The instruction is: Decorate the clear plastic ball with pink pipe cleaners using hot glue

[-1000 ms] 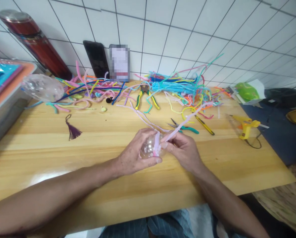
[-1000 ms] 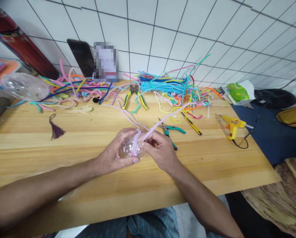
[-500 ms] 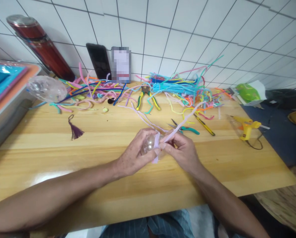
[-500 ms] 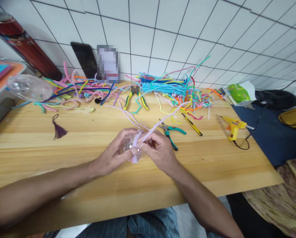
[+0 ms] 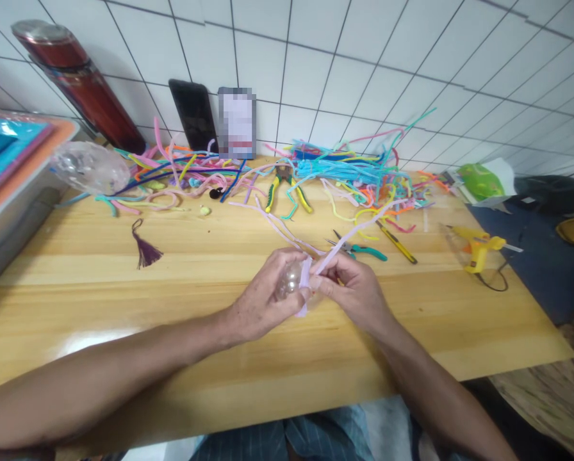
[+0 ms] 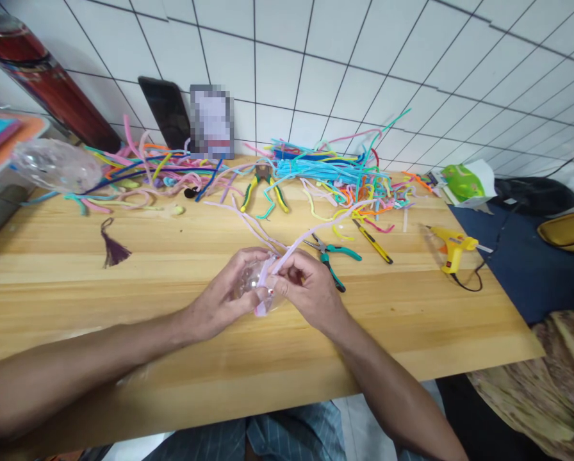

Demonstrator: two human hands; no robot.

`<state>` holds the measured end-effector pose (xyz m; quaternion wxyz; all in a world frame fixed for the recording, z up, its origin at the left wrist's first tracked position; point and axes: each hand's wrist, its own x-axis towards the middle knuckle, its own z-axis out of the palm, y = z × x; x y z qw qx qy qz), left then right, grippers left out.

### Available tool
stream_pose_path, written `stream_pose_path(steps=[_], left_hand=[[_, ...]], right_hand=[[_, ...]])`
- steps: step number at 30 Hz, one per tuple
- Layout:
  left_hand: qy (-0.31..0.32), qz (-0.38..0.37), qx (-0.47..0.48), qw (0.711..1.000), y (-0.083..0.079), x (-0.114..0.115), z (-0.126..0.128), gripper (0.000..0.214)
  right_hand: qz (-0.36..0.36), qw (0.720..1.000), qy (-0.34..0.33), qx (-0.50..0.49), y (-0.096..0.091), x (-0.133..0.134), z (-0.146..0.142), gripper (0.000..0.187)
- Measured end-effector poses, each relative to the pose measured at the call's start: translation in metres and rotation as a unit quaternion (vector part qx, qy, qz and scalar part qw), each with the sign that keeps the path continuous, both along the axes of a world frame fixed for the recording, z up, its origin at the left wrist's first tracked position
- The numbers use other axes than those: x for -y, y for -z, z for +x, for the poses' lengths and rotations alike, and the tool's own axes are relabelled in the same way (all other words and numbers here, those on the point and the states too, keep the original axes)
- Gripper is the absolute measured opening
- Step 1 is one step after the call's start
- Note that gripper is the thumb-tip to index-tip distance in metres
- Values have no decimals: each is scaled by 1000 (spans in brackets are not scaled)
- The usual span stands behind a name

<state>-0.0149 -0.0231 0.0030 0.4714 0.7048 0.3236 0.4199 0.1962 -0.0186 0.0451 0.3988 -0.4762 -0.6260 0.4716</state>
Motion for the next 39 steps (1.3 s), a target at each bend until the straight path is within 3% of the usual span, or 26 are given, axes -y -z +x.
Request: stream_pose_path(steps=[4, 16, 32, 39], left_hand=[[-6, 22, -2, 1000, 2, -1, -1, 47], [4, 94, -15, 995, -4, 4, -1, 49], [16, 87, -10, 996, -1, 5, -2, 54], [24, 77, -1, 997, 1, 3, -5, 41]], right_hand=[[-55, 996, -24, -64, -2, -5, 1, 23], [-71, 995, -15, -66, -1, -10, -1, 27], [-74, 996, -9, -52, 5, -16, 0, 29], [-64, 996, -11, -53, 5, -15, -1, 33]])
